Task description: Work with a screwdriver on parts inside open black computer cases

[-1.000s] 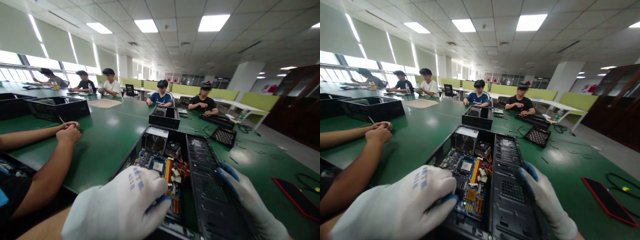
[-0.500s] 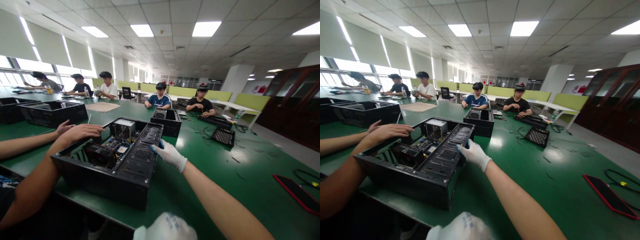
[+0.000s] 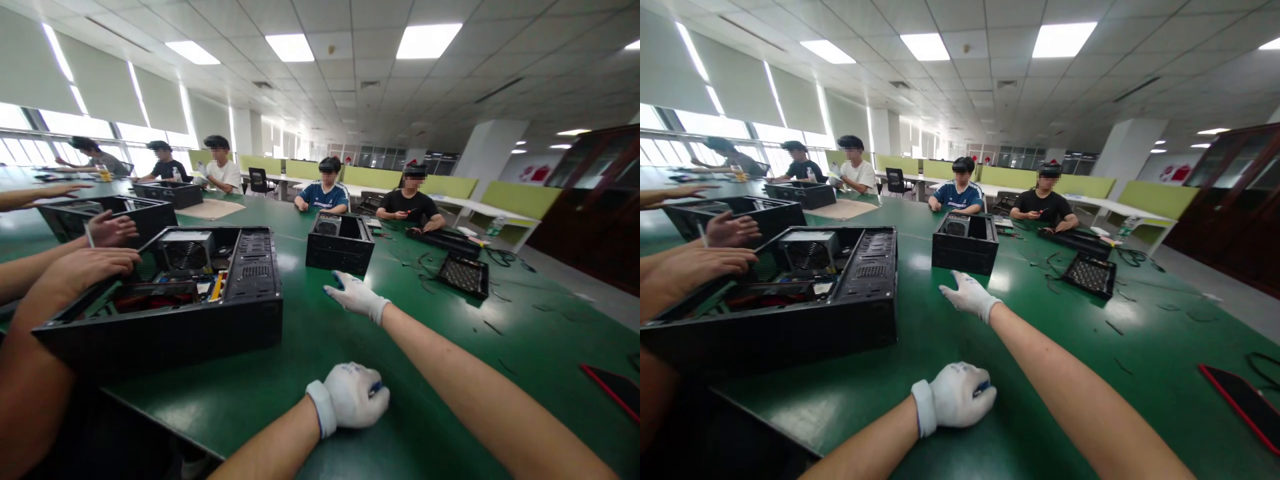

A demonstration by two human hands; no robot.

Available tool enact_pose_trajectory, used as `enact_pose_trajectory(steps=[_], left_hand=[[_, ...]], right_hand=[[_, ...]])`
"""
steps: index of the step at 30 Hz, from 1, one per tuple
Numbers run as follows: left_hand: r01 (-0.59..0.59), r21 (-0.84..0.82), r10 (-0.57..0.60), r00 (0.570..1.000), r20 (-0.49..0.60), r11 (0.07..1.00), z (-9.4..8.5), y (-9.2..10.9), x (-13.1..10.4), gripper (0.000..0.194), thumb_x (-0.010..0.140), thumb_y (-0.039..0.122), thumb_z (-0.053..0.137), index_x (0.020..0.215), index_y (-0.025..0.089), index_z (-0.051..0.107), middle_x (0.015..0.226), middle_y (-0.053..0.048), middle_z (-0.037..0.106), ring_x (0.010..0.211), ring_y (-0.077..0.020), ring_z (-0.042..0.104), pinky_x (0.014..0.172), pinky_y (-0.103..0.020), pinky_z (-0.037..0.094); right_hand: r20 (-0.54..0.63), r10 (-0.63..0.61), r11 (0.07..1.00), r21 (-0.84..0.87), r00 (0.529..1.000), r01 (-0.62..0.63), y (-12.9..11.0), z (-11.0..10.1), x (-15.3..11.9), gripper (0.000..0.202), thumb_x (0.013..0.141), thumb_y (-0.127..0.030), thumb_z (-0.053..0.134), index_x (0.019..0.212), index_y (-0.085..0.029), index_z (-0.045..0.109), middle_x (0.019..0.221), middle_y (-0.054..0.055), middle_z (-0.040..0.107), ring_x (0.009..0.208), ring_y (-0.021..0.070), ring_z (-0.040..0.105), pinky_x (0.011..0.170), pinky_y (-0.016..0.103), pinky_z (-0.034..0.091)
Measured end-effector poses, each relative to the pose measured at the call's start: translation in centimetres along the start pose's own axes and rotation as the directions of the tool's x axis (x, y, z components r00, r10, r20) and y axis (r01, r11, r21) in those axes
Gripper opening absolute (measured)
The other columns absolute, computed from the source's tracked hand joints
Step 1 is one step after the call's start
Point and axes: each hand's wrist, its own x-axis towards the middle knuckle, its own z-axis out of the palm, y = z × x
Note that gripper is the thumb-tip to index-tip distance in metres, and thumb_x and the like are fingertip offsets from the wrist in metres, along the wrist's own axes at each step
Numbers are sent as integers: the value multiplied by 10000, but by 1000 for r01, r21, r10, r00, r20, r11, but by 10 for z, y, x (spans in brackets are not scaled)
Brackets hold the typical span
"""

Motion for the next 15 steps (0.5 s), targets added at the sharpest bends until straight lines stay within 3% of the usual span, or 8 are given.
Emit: enact_pose_trajectory(steps=[4, 7, 10, 15], left_hand=[[19, -13, -20, 995, -101, 1000, 10, -7, 8, 344, 986, 459, 464, 823, 215, 644, 773, -35, 728, 703, -202, 693, 619, -299, 460], [-26, 16, 28, 990, -136, 1000, 17, -10, 7, 335, 972, 479, 481, 826, 220, 634, 768, -39, 718, 691, -203, 684, 606, -306, 451], [-55, 45, 62, 985, -160, 997, 23, -11, 6, 320, 952, 484, 507, 810, 220, 621, 735, -41, 698, 653, -196, 666, 575, -307, 429], [-40, 94, 56, 984, -171, 995, 27, -11, 8, 304, 933, 481, 525, 781, 226, 591, 708, -30, 680, 607, -186, 639, 534, -317, 384]], right_hand=[[-47, 89, 979, -182, 995, -97, 34, -18, 34, 822, 976, -541, 518, 1582, -7, 363, 1583, 270, 445, 1468, 347, 439, 1198, 408, 347], [-87, 103, 944, -305, 991, -124, 54, -34, 64, 806, 971, -518, 551, 1571, -7, 380, 1591, 279, 423, 1472, 366, 419, 1209, 415, 326], [-129, 89, 905, -403, 988, -134, 67, -46, 96, 738, 959, -514, 608, 1533, -77, 450, 1583, 247, 436, 1452, 372, 427, 1190, 486, 355], [-191, 52, 849, -509, 980, -144, 84, -52, 142, 467, 979, -434, 652, 1380, -203, 585, 1436, 117, 575, 1246, 289, 599, 1033, 545, 511]])
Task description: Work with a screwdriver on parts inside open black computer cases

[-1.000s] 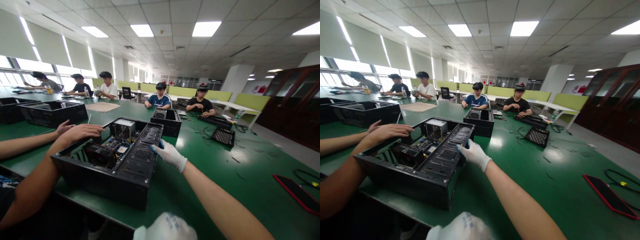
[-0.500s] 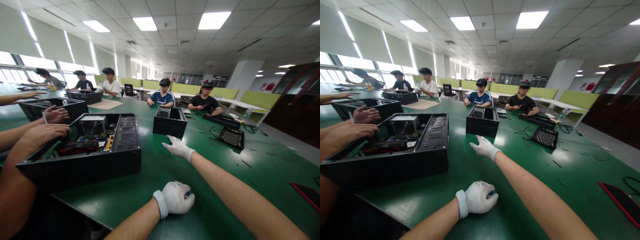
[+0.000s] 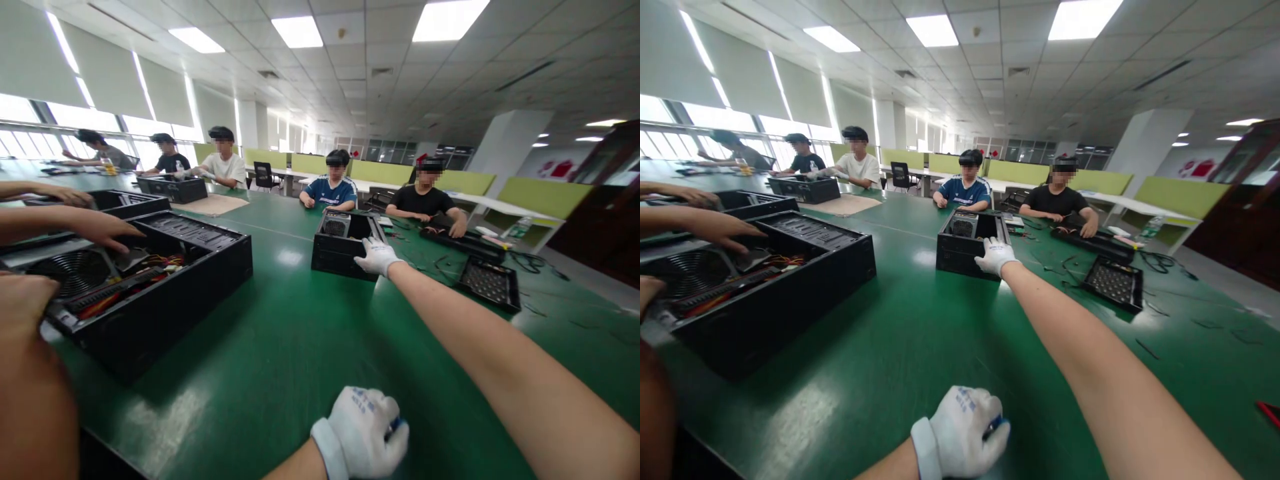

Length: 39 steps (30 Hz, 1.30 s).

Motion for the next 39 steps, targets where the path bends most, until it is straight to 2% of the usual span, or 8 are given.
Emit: enact_pose_trajectory(steps=[6, 12, 16, 25, 28, 31, 36, 39], left_hand=[[15, 25, -15, 1000, -3, 1000, 3, -1, 1, 304, 925, 503, 542, 777, 237, 563, 702, -9, 677, 592, -184, 629, 531, -342, 355], [9, 22, -9, 1000, -22, 1000, 2, -1, 2, 299, 920, 489, 540, 761, 237, 551, 691, -6, 670, 594, -181, 635, 522, -346, 345], [-4, 26, 3, 1000, 20, 1000, -4, 0, 3, 291, 921, 470, 543, 762, 228, 573, 692, -19, 674, 608, -184, 641, 525, -327, 365], [15, -39, -15, 1000, 5, 999, -23, -3, -3, 270, 963, 420, 521, 826, 206, 613, 740, -38, 675, 674, -194, 651, 626, -308, 451], [12, -76, -19, 996, -90, 997, -43, 10, -16, 240, 972, 369, 507, 819, 206, 594, 730, -32, 651, 671, -186, 634, 630, -313, 447], [-50, -79, 36, 984, -175, 996, -81, 33, -33, 200, 975, 330, 510, 844, 204, 593, 749, -28, 632, 685, -181, 614, 635, -318, 436], [-102, 25, 105, 968, -226, 995, -154, 63, -44, 196, 997, 324, 525, 868, 219, 629, 733, -2, 591, 657, -169, 568, 609, -317, 394], [-59, 131, 87, 972, -218, 990, -174, 66, -41, 198, 1010, 324, 525, 901, 225, 657, 784, -10, 614, 707, -178, 601, 647, -313, 417]], right_hand=[[-14, 32, 997, -75, 999, -33, 0, 12, 22, 427, 982, -408, 657, 1344, -188, 604, 1358, 110, 619, 1156, 261, 643, 963, 495, 561], [-4, 17, 996, -91, 1000, -17, -8, 3, 1, 464, 973, -486, 626, 1318, -176, 617, 1336, 136, 628, 1188, 285, 611, 1008, 492, 499], [-27, -31, 995, -92, 999, 29, -16, -8, -45, 506, 968, -522, 517, 1263, -130, 638, 1257, 208, 664, 1189, 339, 583, 980, 437, 419], [-74, -180, 981, -85, 981, 173, -27, -56, -197, 491, 1019, -561, 408, 1063, -147, 669, 1039, 149, 726, 994, 289, 645, 871, 387, 397], [-91, -241, 970, -36, 966, 239, -24, -71, -247, 457, 1034, -543, 415, 981, -166, 668, 963, 113, 724, 933, 264, 646, 853, 373, 398], [-143, -300, 951, 37, 943, 308, -21, -81, -294, 410, 1029, -509, 459, 994, -162, 673, 927, 99, 710, 888, 259, 633, 833, 378, 407], [-180, -336, 923, 131, 924, 361, -20, -96, -355, 319, 1000, -455, 530, 946, -174, 672, 851, 85, 667, 785, 243, 583, 762, 384, 420], [-217, -361, 901, 171, 907, 400, -22, -104, -380, 248, 982, -410, 567, 925, -189, 665, 818, 72, 643, 760, 239, 564, 734, 389, 423]])
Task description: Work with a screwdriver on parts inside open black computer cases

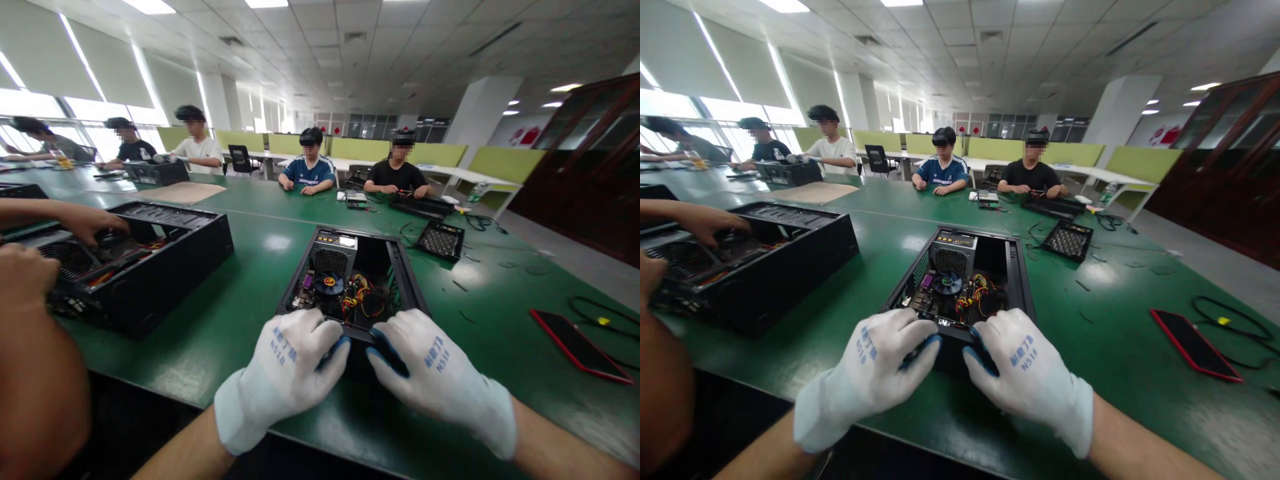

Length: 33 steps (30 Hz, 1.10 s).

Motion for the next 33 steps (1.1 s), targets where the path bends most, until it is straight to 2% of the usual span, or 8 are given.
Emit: enact_pose_trajectory(steps=[6, 14, 18, 22, 25, 28, 31, 33], left_hand=[[-53, 135, 32, 988, 150, 989, -5, 3, -1, 304, 1007, 371, 546, 746, 222, 594, 727, -7, 603, 668, -182, 594, 624, -310, 412], [-123, 1, 118, 958, 261, 992, -25, 39, -26, 274, 1012, 390, 545, 781, 243, 546, 728, 2, 583, 611, -172, 564, 549, -311, 403], [-123, -20, 124, 959, 254, 992, -28, 53, -31, 254, 999, 361, 544, 774, 244, 534, 730, -10, 593, 563, -170, 550, 493, -310, 373], [-97, -2, 95, 965, 245, 995, -26, 57, -33, 251, 993, 365, 541, 774, 242, 544, 730, -23, 589, 591, -195, 576, 515, -328, 412], [-81, 4, 78, 969, 235, 997, -24, 57, -34, 237, 989, 364, 544, 784, 244, 548, 747, -23, 596, 617, -198, 590, 531, -330, 426], [-65, 17, 59, 972, 227, 998, -23, 58, -34, 237, 977, 364, 559, 773, 245, 538, 748, -22, 599, 609, -189, 580, 531, -328, 424], [-68, 26, 61, 975, 213, 997, -23, 58, -34, 246, 977, 371, 562, 767, 247, 533, 747, -18, 595, 605, -188, 573, 526, -327, 415], [-71, 23, 64, 974, 215, 997, -23, 58, -34, 255, 986, 382, 552, 771, 248, 535, 749, -16, 594, 616, -195, 577, 527, -331, 411]], right_hand=[[-36, -52, 996, 66, 998, 54, -19, -16, -28, 136, 932, -345, 629, 931, -213, 659, 782, 58, 630, 702, 228, 543, 664, 400, 429], [-109, -130, 986, 91, 985, 141, -33, -38, -65, 227, 893, -327, 642, 1105, -245, 638, 802, 76, 700, 662, 249, 617, 617, 434, 492], [-82, -126, 987, 92, 989, 133, -33, -46, -81, 285, 942, -402, 603, 1201, -285, 621, 968, 107, 753, 801, 297, 692, 701, 470, 547], [-5, -71, 986, 151, 997, 71, -23, -57, -61, 292, 939, -472, 637, 1154, -276, 663, 954, 100, 747, 790, 267, 689, 664, 423, 558], [117, -61, 994, 98, 991, 50, -9, -53, -26, 354, 947, -500, 630, 1176, -237, 694, 1041, 116, 746, 892, 284, 694, 783, 448, 558], [339, -150, 989, 55, 929, 139, 5, -30, 11, 399, 935, -478, 658, 1191, -178, 715, 1114, 144, 746, 999, 306, 697, 888, 447, 529], [566, -208, 973, 33, 797, 230, 11, 1, 39, 459, 869, -442, 746, 1218, -144, 728, 1097, 157, 763, 987, 305, 715, 856, 401, 523], [642, -224, 957, 4, 733, 289, 12, 15, 51, 432, 841, -398, 777, 1195, -153, 747, 1082, 155, 769, 987, 307, 718, 830, 386, 516]])
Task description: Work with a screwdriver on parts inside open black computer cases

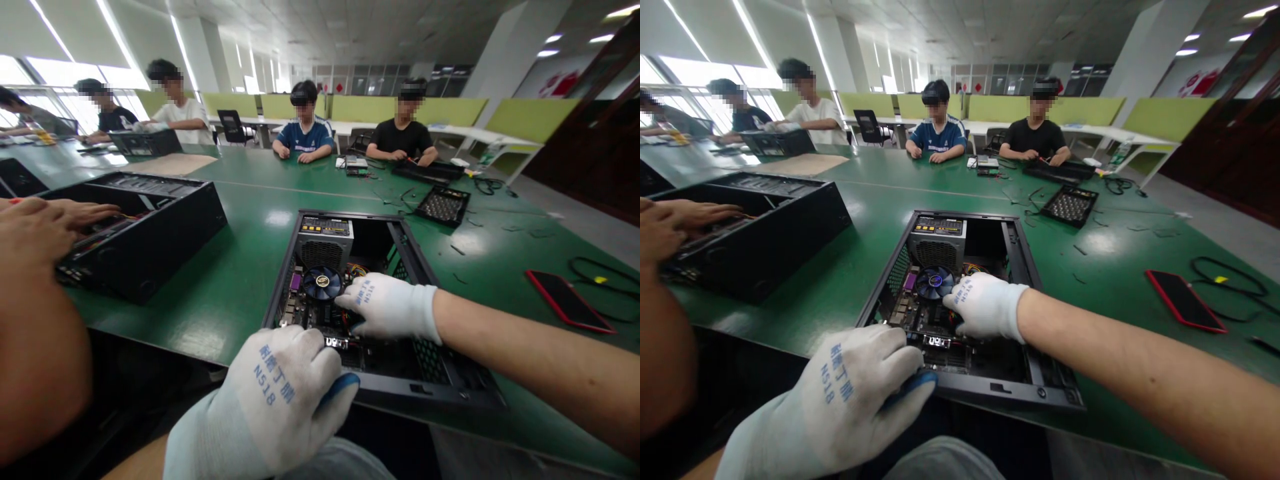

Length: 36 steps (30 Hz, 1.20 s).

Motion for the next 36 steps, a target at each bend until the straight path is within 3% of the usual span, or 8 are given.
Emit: enact_pose_trajectory(steps=[4, 10, 14, 17, 22, 25, 32, 36], left_hand=[[-4, -14, 5, 1000, 8, 1000, 0, -1, 0, 279, 999, 387, 541, 760, 245, 524, 732, -8, 582, 601, -186, 559, 518, -327, 385], [-2, -6, 2, 1000, -21, 1000, 0, -1, 0, 253, 988, 387, 550, 776, 249, 535, 736, -10, 581, 592, -189, 554, 502, -332, 371], [7, -12, -7, 1000, -5, 1000, 3, -2, -2, 261, 993, 396, 547, 777, 250, 544, 742, -11, 574, 598, -194, 549, 507, -341, 384], [9, -4, -9, 1000, -10, 1000, 3, -1, -3, 267, 991, 404, 554, 773, 249, 545, 743, -11, 573, 599, -194, 537, 512, -342, 374], [7, -18, -7, 1000, -10, 1000, 2, 1, -3, 249, 979, 371, 562, 766, 242, 548, 745, -11, 582, 607, -192, 528, 519, -341, 346], [11, -21, -11, 1000, -21, 1000, 1, 1, -2, 241, 975, 356, 561, 764, 240, 547, 742, -7, 581, 598, -190, 519, 522, -343, 339], [11, -26, -11, 1000, -6, 1000, 2, -1, 0, 244, 979, 364, 558, 769, 239, 550, 745, -8, 585, 606, -196, 530, 534, -344, 338], [18, -30, -18, 1000, -22, 999, 3, 0, -1, 247, 978, 358, 560, 762, 240, 540, 733, -6, 576, 597, -192, 516, 529, -340, 322]], right_hand=[[41, -25, 998, -55, 999, 27, 4, -6, 6, 300, 796, -291, 787, 1072, -171, 789, 994, 140, 776, 933, 303, 720, 770, 371, 502], [102, 142, 989, -45, 985, -138, 13, -9, -14, 87, 704, -217, 776, 786, -198, 793, 833, 122, 758, 777, 281, 716, 744, 387, 492], [31, 154, 987, 34, 988, -155, 12, 2, -15, 70, 633, -170, 793, 682, -205, 757, 768, 104, 735, 737, 274, 709, 759, 400, 491], [25, 124, 992, -25, 992, -124, 8, -3, -13, 61, 686, -191, 769, 746, -195, 782, 841, 125, 755, 802, 286, 717, 779, 401, 494], [232, 160, 980, -156, 959, -125, 10, -22, -11, 250, 826, -289, 669, 1000, -183, 812, 994, 157, 768, 935, 313, 723, 793, 399, 498], [246, 193, 971, -186, 950, -149, 19, -23, -11, 313, 886, -318, 588, 1079, -191, 799, 1045, 150, 767, 1000, 318, 715, 818, 400, 494], [242, 153, 987, -81, 958, -137, 17, -18, -15, 490, 742, -460, 684, 1143, -191, 769, 1061, 149, 759, 990, 334, 710, 815, 402, 500], [274, 99, 994, -68, 956, -84, 6, -18, -13, 449, 813, -488, 646, 1135, -202, 774, 1048, 147, 760, 970, 322, 720, 803, 399, 492]])
